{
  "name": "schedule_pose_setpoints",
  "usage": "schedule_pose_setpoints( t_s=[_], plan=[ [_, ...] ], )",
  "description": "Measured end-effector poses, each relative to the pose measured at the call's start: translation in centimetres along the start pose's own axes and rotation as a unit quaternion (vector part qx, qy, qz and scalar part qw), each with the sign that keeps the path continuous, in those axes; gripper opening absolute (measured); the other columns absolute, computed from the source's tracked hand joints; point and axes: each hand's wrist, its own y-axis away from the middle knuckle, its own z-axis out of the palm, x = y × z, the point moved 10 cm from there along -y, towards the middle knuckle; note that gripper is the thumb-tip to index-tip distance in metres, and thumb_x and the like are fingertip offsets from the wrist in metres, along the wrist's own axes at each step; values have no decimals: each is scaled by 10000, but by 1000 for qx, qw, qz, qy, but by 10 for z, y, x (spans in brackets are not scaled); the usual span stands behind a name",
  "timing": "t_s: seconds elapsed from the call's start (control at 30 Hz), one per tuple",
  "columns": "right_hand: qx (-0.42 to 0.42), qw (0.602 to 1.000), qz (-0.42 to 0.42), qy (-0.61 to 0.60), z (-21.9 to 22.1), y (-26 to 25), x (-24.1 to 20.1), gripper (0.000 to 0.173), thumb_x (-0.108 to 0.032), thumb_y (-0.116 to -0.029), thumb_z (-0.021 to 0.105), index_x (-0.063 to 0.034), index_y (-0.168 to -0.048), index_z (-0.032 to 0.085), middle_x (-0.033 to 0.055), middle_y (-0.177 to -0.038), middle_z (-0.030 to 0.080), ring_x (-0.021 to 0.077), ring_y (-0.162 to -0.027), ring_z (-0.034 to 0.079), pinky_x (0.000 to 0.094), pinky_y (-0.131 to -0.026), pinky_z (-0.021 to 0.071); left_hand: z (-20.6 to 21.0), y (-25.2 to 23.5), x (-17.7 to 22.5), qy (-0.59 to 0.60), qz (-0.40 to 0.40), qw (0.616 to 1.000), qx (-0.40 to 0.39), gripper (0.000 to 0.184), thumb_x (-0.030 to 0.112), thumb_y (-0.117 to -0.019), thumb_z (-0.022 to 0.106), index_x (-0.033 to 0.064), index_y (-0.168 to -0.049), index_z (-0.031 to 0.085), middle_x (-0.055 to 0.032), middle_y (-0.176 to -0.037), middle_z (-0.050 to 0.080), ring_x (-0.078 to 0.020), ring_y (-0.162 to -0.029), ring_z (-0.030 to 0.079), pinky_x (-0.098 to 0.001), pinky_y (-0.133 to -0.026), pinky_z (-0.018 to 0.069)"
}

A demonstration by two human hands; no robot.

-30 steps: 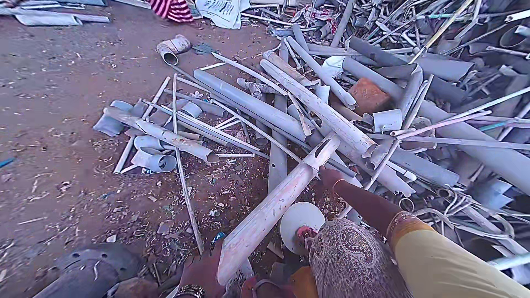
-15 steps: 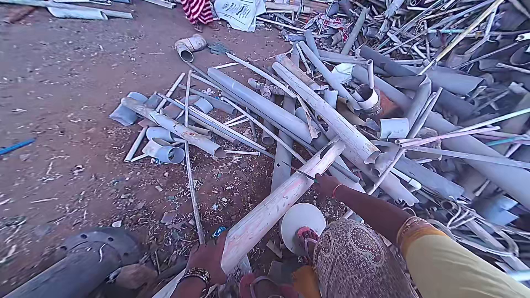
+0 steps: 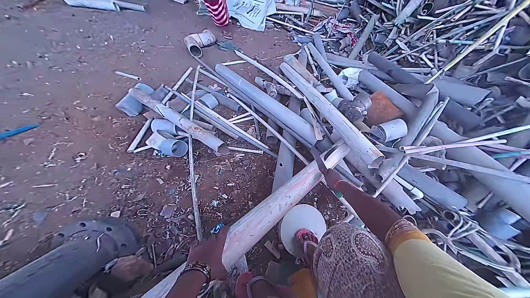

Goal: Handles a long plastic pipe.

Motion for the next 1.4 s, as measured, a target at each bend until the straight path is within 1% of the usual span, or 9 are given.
schedule_pose_setpoints(
  t_s=[0.3, 0.4, 0.57, 0.7, 0.8, 0.97, 1.17, 1.3, 1.4],
  plan=[
    [-6, 993, 7, 119, -18, 8, -21, 622, -499, -1124, 263, -17, -1437, 501, 236, -1381, 612, 365, -1291, 609, 560, -1057, 473, 1, 5, 2, 3, -2, 1000, 10, 1357, 407, -623, 973, 163, -1656, 127, -288, -1519, 451, -456, -1407, 448, -601, -1187, 302],
    [-55, 986, -64, 146, -9, 9, -19, 631, -514, -1122, 273, 14, -1338, 544, 266, -1240, 635, 396, -1133, 655, 579, -967, 496, 0, 3, 1, 8, -2, 1000, 12, 1366, 388, -612, 980, 172, -1656, 125, -280, -1519, 456, -459, -1401, 454, -609, -1182, 308],
    [-18, 999, -11, 48, -7, -4, -7, 626, -496, -1128, 263, 10, -1381, 532, 254, -1279, 634, 364, -1159, 660, 539, -991, 507, 3, -3, -3, 12, -6, 1000, 7, 1398, 388, -583, 997, 190, -1656, 124, -292, -1504, 464, -465, -1390, 464, -615, -1177, 313],
    [-75, 988, -79, 111, 3, 12, -18, 637, -512, -1123, 274, 20, -1325, 560, 274, -1254, 631, 401, -1163, 640, 596, -989, 477, 4, -5, -3, 10, -3, 1000, -1, 1414, 394, -578, 999, 183, -1659, 113, -288, -1513, 462, -457, -1392, 469, -615, -1182, 311],
    [-23, 997, -8, 76, -20, 3, -2, 651, -519, -1121, 262, 4, -1396, 534, 257, -1335, 622, 387, -1237, 628, 574, -1032, 478, 1, -6, -3, 7, -6, 1000, 0, 1403, 405, -580, 999, 180, -1656, 127, -282, -1522, 459, -451, -1401, 465, -607, -1186, 310],
    [-87, 979, -116, 146, 37, 52, -54, 615, -518, -1118, 293, -4, -1353, 538, 252, -1271, 645, 402, -1217, 633, 603, -1001, 485, 1, -6, -3, -1, -5, 1000, -14, 1394, 420, -594, 989, 153, -1651, 120, -298, -1460, 516, -470, -1334, 525, -619, -1159, 343],
    [-6, 992, 9, 127, -1, 36, -24, 621, -522, -1116, 281, -33, -1429, 502, 224, -1366, 629, 364, -1302, 611, 573, -1041, 492, 0, -7, -5, 6, -8, 1000, -15, 1367, 398, -586, 992, 146, -1641, 161, -291, -1470, 507, -465, -1332, 526, -620, -1147, 356],
    [-100, 972, -123, 173, 50, 76, -77, 623, -528, -1113, 309, 0, -1344, 543, 256, -1275, 644, 404, -1224, 630, 614, -998, 484, -4, -8, -6, 20, -6, 1000, -19, 1351, 365, -580, 998, 142, -1634, 183, -280, -1454, 528, -452, -1330, 536, -635, -1140, 359],
    [-54, 980, -79, 176, 35, 68, -65, 631, -535, -1113, 285, -24, -1397, 523, 242, -1323, 642, 392, -1266, 625, 597, -1015, 495, -3, -6, -3, 17, -11, 1000, -19, 1360, 357, -579, 997, 148, -1638, 169, -290, -1445, 528, -449, -1320, 544, -626, -1135, 368]
  ],
)
